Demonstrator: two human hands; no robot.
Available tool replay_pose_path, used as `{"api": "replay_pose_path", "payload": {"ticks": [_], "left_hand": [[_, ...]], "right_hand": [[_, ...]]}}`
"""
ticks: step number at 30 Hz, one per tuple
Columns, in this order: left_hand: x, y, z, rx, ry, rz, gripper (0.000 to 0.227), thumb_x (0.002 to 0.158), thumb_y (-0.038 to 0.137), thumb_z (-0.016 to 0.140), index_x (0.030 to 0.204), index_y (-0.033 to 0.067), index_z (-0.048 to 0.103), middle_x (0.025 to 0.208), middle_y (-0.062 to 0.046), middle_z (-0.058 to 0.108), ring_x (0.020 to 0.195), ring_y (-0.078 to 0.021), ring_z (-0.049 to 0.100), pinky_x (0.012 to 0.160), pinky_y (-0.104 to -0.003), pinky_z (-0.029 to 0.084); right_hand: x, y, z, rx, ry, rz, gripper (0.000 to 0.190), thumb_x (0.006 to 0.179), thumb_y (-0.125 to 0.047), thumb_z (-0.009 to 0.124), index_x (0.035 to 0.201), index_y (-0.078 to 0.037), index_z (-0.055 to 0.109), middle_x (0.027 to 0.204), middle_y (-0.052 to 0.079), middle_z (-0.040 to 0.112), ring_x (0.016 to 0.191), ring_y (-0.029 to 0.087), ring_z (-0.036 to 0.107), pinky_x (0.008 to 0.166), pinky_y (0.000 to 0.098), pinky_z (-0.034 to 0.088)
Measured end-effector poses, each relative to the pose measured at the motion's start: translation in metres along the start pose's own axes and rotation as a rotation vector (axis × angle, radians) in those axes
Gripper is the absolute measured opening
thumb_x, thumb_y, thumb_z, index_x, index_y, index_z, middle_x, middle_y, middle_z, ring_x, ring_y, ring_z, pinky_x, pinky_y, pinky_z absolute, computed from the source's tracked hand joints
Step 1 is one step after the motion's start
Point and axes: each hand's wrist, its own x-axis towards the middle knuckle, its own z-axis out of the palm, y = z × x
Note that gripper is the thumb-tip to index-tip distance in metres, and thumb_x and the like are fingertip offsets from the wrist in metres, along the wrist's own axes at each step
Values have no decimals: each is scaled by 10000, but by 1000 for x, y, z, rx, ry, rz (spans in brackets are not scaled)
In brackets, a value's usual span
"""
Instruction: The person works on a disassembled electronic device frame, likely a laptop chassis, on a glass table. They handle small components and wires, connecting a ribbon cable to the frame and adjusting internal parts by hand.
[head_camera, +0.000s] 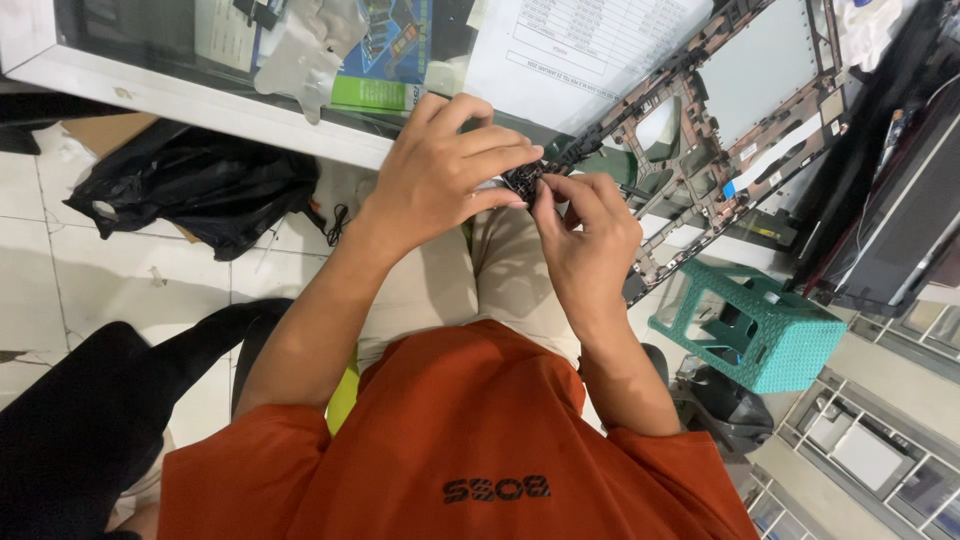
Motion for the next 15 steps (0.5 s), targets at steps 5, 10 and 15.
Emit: {"api": "replay_pose_path", "payload": {"ticks": [5, 10, 15], "left_hand": [[0, 0, 0, 12, 4, 3, 603, 627, 417, 935, 1126, 162, 713, 1087, 68, 704, 937, -217, 514, 728, -336, 348], [0, 1, 0, -3, 0, -5, 576, 646, 393, 938, 1123, 155, 720, 1086, 68, 707, 945, -221, 510, 742, -341, 355], [0, 1, 1, 1, -1, -13, 554, 660, 388, 928, 1122, 156, 729, 1084, 61, 716, 958, -224, 521, 767, -346, 369]], "right_hand": [[0, 6, -9, 61, -25, -14, 55, 910, 52, 671, 945, 12, 686, 878, 124, 624, 660, 176, 577, 619, 263, 509], [0, 16, -14, 91, -35, -86, 142, 923, 125, 621, 1029, 39, 662, 918, 164, 577, 719, 214, 572, 635, 278, 520], [-3, 24, -13, 77, -117, -150, 186, 942, 115, 597, 1068, -7, 659, 938, 131, 550, 696, 204, 555, 656, 290, 483]]}}
